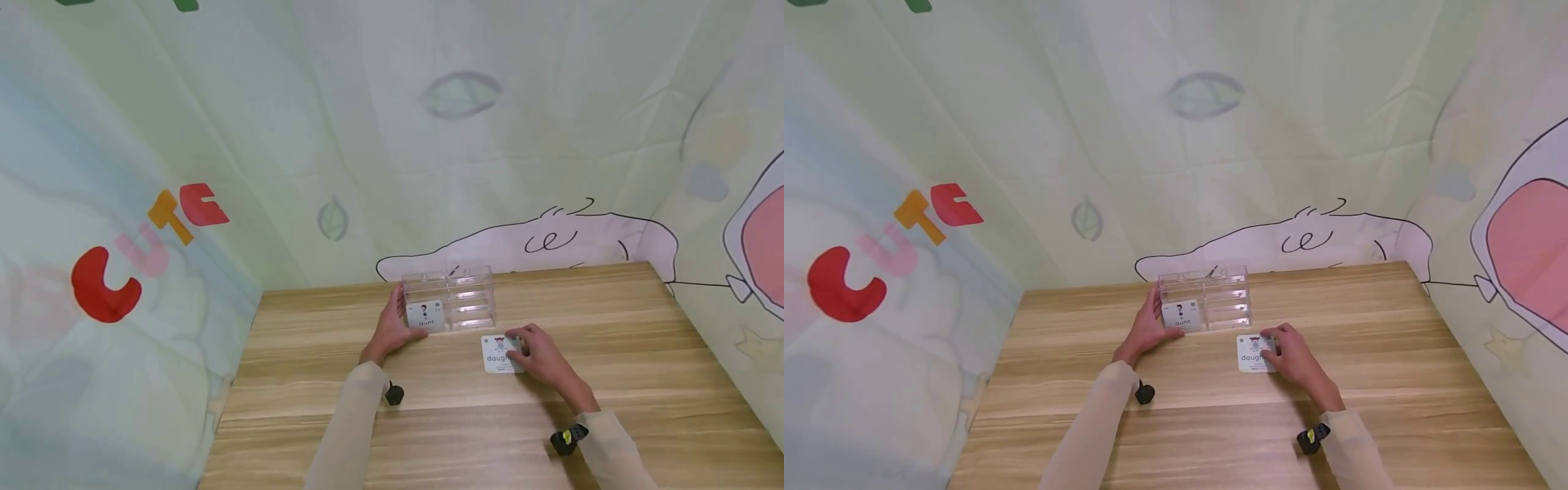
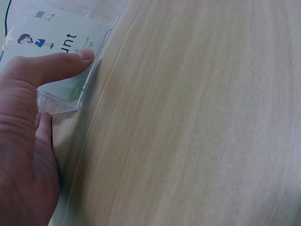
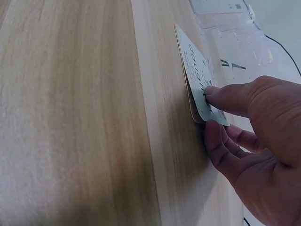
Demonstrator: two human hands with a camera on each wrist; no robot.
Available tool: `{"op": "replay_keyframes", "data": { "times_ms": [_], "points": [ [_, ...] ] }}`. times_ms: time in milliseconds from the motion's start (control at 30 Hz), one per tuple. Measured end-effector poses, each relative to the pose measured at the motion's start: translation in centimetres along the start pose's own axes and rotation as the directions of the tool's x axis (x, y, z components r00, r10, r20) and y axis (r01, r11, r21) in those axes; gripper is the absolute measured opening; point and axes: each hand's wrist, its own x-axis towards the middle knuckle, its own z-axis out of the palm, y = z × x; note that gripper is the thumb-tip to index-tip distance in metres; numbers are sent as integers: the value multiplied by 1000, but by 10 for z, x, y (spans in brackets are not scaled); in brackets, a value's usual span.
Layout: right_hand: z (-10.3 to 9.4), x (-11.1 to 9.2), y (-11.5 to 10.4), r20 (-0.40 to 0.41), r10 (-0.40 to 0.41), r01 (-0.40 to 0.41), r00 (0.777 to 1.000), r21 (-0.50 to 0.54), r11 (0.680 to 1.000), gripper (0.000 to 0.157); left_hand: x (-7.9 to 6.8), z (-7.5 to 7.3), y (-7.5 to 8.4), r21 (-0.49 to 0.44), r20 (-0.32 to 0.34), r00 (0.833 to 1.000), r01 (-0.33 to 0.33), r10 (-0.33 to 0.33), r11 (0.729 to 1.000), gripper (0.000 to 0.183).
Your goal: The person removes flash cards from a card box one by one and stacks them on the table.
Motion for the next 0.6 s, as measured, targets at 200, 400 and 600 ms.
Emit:
{"op": "replay_keyframes", "data": {
  "times_ms": [200,400,600],
  "points": [
    [-1,0,-2,10,14,-14,1000,3,1000,39,1,1,-1,9,-2,1000,5,-5,1000,131],
    [1,1,-1,11,12,-12,1000,3,1000,39,1,1,-1,16,3,1000,4,-4,1000,132],
    [0,3,-3,22,10,-10,1000,-4,1000,38,1,0,-2,10,4,1000,-5,5,1000,132]
  ]
}}
